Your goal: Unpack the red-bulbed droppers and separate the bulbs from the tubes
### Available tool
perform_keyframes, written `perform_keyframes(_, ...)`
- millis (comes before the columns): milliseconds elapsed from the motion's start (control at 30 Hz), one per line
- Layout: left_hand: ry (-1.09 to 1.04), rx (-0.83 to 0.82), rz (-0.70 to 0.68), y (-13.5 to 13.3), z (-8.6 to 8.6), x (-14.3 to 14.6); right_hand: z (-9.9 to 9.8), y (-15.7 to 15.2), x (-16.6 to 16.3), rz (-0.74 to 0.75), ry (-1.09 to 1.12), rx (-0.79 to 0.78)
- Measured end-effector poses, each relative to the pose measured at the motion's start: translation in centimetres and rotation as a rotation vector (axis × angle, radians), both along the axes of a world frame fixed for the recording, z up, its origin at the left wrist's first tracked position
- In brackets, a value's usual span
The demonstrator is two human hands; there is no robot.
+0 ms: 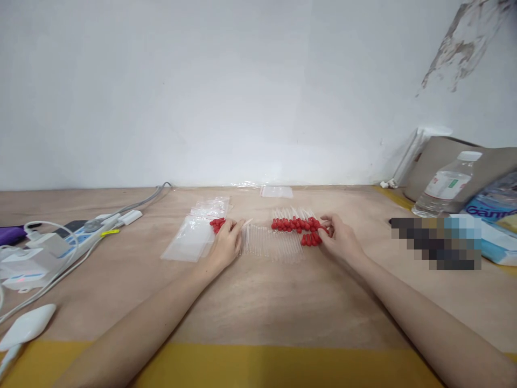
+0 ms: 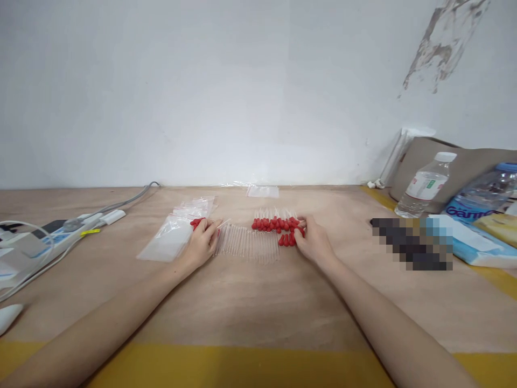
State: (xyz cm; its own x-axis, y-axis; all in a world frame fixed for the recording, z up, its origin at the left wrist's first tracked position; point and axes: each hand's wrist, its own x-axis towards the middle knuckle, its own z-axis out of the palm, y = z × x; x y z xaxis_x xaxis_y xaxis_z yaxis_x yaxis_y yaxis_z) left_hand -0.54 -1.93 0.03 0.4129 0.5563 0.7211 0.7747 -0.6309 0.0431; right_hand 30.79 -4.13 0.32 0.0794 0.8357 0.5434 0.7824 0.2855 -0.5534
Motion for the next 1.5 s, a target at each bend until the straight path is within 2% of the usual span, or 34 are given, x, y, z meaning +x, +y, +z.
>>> perform_keyframes(167, 0.009, 0.0, 0.044, -0.1, 0.1, -0.2, 0.5, -0.3, 0.1, 0.007, 0.063, -0.124)
perform_keyframes(300, 0.015, -0.026, -0.009, -0.3, 0.0, -0.1, 0.5, -0.4, -0.1, -0.005, 0.075, -0.169)
perform_keyframes(533, 0.011, -0.085, -0.08, -1.1, 0.0, 0.0, 0.1, -0.2, 0.0, -0.005, -0.09, -0.106)
perform_keyframes(733, 0.034, -0.022, -0.069, -1.9, 0.4, 0.3, 0.2, 1.0, 1.2, -0.169, -0.034, 0.004)
perform_keyframes(933, 0.113, -0.017, -0.015, -2.1, 0.6, 0.6, 0.3, 3.0, 0.8, -0.255, -0.071, -0.196)
perform_keyframes(1000, 0.119, -0.015, -0.019, -2.0, 0.5, 0.6, 0.2, 3.3, 0.4, -0.279, -0.089, -0.213)
perform_keyframes(1100, 0.113, -0.006, -0.018, -1.9, 0.4, 0.7, -0.1, 3.6, 0.3, -0.296, -0.076, -0.157)
perform_keyframes(1200, 0.104, 0.008, -0.025, -1.7, 0.3, 0.7, -0.4, 3.5, 0.4, -0.312, 0.006, -0.022)
perform_keyframes(1300, 0.095, 0.052, -0.021, -1.6, 0.4, 1.0, -0.4, 2.7, -0.6, -0.218, 0.068, 0.137)
perform_keyframes(1500, 0.183, 0.192, -0.045, -2.1, 0.9, 1.9, -0.7, -0.7, -5.7, 0.196, -0.114, 0.244)
